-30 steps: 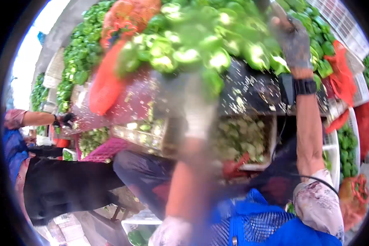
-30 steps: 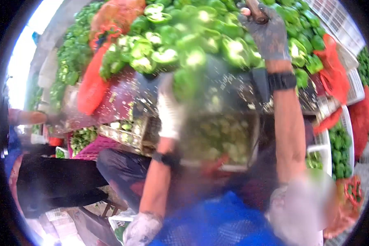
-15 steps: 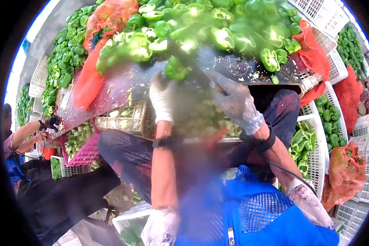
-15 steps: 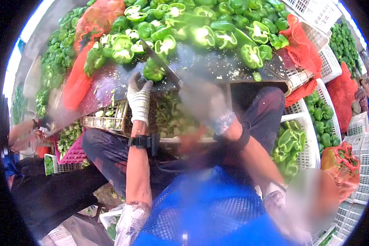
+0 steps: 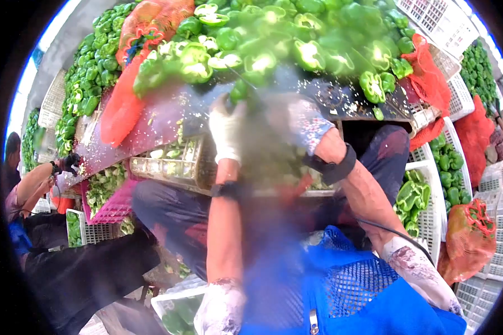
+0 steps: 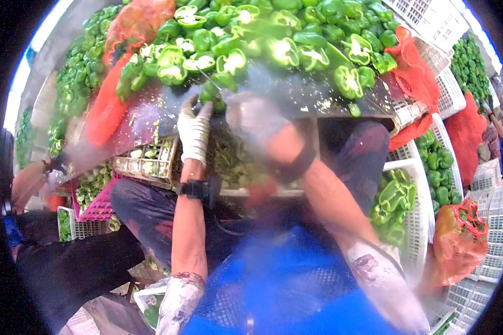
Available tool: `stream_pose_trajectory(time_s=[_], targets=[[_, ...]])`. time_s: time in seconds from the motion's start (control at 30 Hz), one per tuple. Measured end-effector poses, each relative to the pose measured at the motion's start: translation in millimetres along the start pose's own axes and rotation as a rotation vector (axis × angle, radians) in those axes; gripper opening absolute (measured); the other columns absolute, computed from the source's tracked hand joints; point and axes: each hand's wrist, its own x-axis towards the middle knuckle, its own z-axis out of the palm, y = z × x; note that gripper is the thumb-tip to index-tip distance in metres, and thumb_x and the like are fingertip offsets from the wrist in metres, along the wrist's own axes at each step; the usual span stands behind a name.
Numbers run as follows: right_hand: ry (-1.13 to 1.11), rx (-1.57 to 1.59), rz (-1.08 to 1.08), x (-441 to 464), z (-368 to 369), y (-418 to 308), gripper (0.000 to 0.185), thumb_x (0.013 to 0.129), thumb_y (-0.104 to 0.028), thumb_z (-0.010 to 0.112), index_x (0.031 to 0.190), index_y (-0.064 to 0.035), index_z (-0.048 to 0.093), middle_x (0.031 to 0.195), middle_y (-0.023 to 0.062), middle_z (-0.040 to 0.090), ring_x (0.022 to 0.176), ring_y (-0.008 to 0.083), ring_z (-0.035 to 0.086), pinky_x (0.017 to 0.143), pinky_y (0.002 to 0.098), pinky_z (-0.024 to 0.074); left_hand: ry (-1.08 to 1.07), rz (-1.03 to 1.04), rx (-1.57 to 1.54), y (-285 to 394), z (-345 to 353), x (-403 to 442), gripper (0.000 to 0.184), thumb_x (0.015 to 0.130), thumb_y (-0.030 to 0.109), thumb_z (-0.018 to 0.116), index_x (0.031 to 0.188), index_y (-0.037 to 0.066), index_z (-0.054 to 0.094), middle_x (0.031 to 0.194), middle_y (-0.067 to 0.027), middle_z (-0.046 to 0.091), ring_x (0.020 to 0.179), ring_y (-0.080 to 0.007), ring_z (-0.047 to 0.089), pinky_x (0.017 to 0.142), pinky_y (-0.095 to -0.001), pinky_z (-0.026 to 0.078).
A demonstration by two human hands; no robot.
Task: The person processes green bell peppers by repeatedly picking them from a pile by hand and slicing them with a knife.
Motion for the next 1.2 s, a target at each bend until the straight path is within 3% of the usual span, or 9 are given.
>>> stream_pose_trajectory(time_s=[0.2, 0.33, 0.5, 0.73, 0.77, 0.87, 0.93, 1.03, 1.2], targets=[[0.028, 0.002, 0.152, 15.2, -28.9, -28.6, 0.028, 0.084, -0.016, 0.062, 0.108, -0.0012, 0.062, 0.096, 0.0236, 0.066, 0.086, 0.0413, 0.066, 0.076, 0.0477, 0.0549, 0.011, 0.458, 0.556, 32.5, 24.3, 7.0, 0.069, 0.069, 0.015, 0.079, 0.130, 0.009, 0.049, 0.122, -0.0209, 0.053, 0.105, -0.0420, 0.056, 0.092, -0.0484, 0.048], [-0.024, -0.098, 0.142, 22.0, -33.2, -31.3, 0.022, 0.085, -0.016, 0.059, 0.103, -0.0025, 0.061, 0.090, 0.0223, 0.067, 0.083, 0.0392, 0.067, 0.074, 0.0470, 0.0556, 0.006, 0.325, 0.663, 24.5, 27.5, 24.4, 0.058, 0.070, 0.016, 0.076, 0.123, 0.007, 0.052, 0.114, -0.0211, 0.055, 0.103, -0.0421, 0.057, 0.089, -0.0465, 0.050], [-0.047, -0.096, 0.072, 10.9, -37.4, -5.4, 0.052, 0.089, -0.014, 0.049, 0.141, -0.0145, 0.050, 0.085, 0.0217, 0.067, 0.079, 0.0382, 0.066, 0.070, 0.0497, 0.0525, 0.039, 0.302, 0.621, 1.3, -7.7, 47.5, 0.064, 0.063, 0.015, 0.078, 0.122, 0.006, 0.053, 0.112, -0.0222, 0.057, 0.099, -0.0400, 0.060, 0.088, -0.0439, 0.052], [-0.013, -0.034, 0.205, 7.8, -50.1, -11.7, 0.048, 0.089, -0.016, 0.058, 0.137, -0.0152, 0.055, 0.086, 0.0199, 0.066, 0.080, 0.0370, 0.065, 0.071, 0.0458, 0.0534, 0.178, 0.202, 0.737, -16.3, -90.1, 99.5, 0.061, 0.067, 0.012, 0.086, 0.119, -0.001, 0.057, 0.099, -0.0099, 0.066, 0.090, -0.0196, 0.064, 0.082, -0.0317, 0.054], [0.002, 0.002, 0.211, 5.5, -51.5, -12.5, 0.049, 0.089, -0.016, 0.059, 0.138, -0.0152, 0.055, 0.085, 0.0197, 0.066, 0.078, 0.0370, 0.065, 0.070, 0.0455, 0.0535, -0.024, -0.012, 0.444, -40.6, -112.8, 124.3, 0.064, 0.067, 0.016, 0.087, 0.122, -0.002, 0.058, 0.106, -0.0129, 0.066, 0.095, -0.0227, 0.064, 0.087, -0.0337, 0.052], [-0.004, -0.061, 0.195, 6.8, -56.0, -22.0, 0.055, 0.086, -0.013, 0.064, 0.139, -0.0159, 0.054, 0.082, 0.0165, 0.063, 0.068, 0.0349, 0.063, 0.060, 0.0427, 0.0527, 0.274, 0.212, 0.705, -20.5, -133.0, 156.7, 0.068, 0.071, 0.020, 0.086, 0.128, -0.002, 0.057, 0.120, -0.0158, 0.065, 0.108, -0.0251, 0.062, 0.095, -0.0349, 0.048], [-0.060, -0.337, 0.090, 5.2, -51.3, -29.0, 0.071, 0.086, -0.011, 0.058, 0.152, -0.0106, 0.035, 0.065, 0.0012, 0.049, 0.054, 0.0145, 0.050, 0.043, 0.0305, 0.0415, 0.205, 0.301, 0.413, -6.4, -137.8, 194.2, 0.061, 0.076, 0.025, 0.083, 0.126, -0.001, 0.059, 0.121, -0.0176, 0.065, 0.110, -0.0283, 0.062, 0.097, -0.0371, 0.047], [-0.114, -0.591, -0.097, -9.0, -25.4, -17.4, 0.074, 0.084, -0.016, 0.059, 0.151, -0.0010, 0.031, 0.067, -0.0022, 0.042, 0.055, 0.0113, 0.044, 0.041, 0.0281, 0.0334, 0.211, 0.172, 0.794, -7.8, -144.2, 261.4, 0.063, 0.082, 0.037, 0.077, 0.132, 0.004, 0.057, 0.126, -0.0233, 0.062, 0.116, -0.0354, 0.060, 0.099, -0.0393, 0.046], [-0.284, -0.217, 0.245, 2.9, -47.9, -35.4, 0.067, 0.083, -0.015, 0.070, 0.146, -0.0197, 0.048, 0.078, 0.0111, 0.055, 0.062, 0.0289, 0.059, 0.056, 0.0402, 0.0507, -0.039, -0.104, 0.643, -29.0, -144.5, 338.3, 0.073, 0.080, 0.034, 0.078, 0.140, 0.002, 0.051, 0.130, -0.0155, 0.063, 0.116, -0.0232, 0.060, 0.096, -0.0328, 0.047]])
